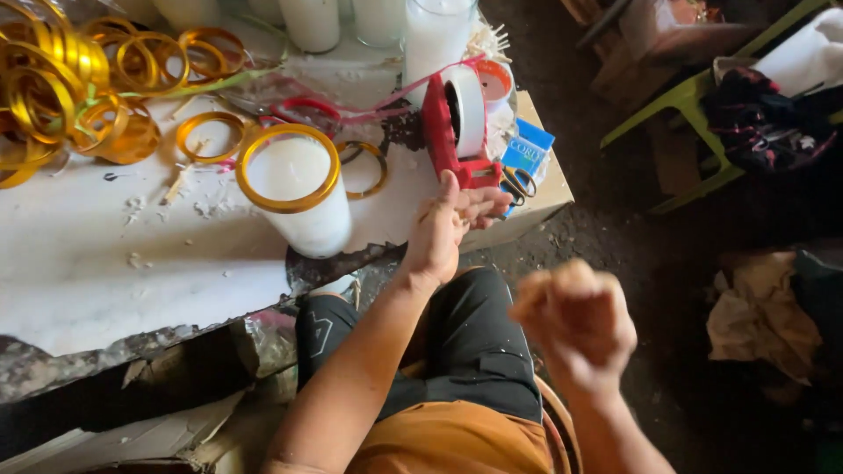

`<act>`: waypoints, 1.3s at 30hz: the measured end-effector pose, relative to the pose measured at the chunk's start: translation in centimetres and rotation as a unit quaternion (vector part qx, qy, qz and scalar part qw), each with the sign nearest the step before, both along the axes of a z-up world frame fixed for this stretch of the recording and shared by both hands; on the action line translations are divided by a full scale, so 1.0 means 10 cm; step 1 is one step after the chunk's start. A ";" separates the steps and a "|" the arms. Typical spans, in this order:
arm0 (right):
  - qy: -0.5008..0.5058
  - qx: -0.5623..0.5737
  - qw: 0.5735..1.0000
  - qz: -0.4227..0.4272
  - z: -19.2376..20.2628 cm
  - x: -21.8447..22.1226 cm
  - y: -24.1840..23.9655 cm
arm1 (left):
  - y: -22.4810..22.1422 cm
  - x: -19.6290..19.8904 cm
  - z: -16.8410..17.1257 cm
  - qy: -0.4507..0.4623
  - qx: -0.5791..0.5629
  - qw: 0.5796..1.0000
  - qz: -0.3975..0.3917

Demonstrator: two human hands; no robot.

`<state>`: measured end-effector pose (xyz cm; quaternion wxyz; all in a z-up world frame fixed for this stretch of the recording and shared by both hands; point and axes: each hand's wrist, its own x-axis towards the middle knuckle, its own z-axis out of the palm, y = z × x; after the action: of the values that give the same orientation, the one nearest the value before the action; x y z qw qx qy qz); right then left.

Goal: Fitting decorative gold rings onto white pillar candles, trimming wicks, and packing them into a cardboard box.

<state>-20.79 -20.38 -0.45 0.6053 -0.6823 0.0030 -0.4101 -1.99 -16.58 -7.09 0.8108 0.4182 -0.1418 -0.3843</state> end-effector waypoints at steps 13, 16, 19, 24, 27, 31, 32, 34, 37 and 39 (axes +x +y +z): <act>0.038 -0.005 0.999 -0.013 -0.13 -0.49 0.13 | 0.07 -0.06 0.21 0.016 0.012 0.999 0.037; 0.038 -0.015 0.999 0.009 -0.20 -0.47 0.09 | 0.08 -0.09 0.25 -0.038 0.001 0.998 0.051; 0.114 0.016 0.993 -0.030 -0.48 -0.45 0.08 | 0.04 -0.12 0.22 -0.027 0.008 0.995 0.094; 0.153 0.143 0.978 -0.025 -1.13 -0.46 -0.23 | -0.02 -0.18 0.19 -0.078 0.098 0.985 0.123; 0.191 0.102 0.976 -0.033 -1.11 -0.48 -0.43 | 0.19 -0.26 0.33 -0.175 0.129 0.965 0.146; 0.290 -0.186 0.915 -0.212 -0.45 -0.16 -0.54 | 0.81 -0.50 0.73 -0.304 -0.020 0.922 0.239; 0.286 -0.188 0.919 -0.196 -0.26 -0.03 -0.51 | 0.97 -0.49 0.76 -0.306 -0.012 0.917 0.253; 0.135 -0.314 0.935 -0.093 0.15 0.21 -0.47 | 1.26 -0.48 0.86 -0.355 -0.014 0.855 0.377; 0.022 -0.455 0.890 -0.002 0.63 0.64 -0.32 | 1.54 -0.33 0.87 -0.311 0.058 0.818 0.480; 0.014 -0.471 0.882 0.018 0.75 0.81 -0.21 | 1.59 -0.16 0.78 -0.284 0.010 0.811 0.511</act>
<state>-12.67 -22.51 7.02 0.2197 -0.8925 -0.1940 -0.3428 -3.57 -0.64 0.69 0.8097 0.5287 -0.1283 0.2200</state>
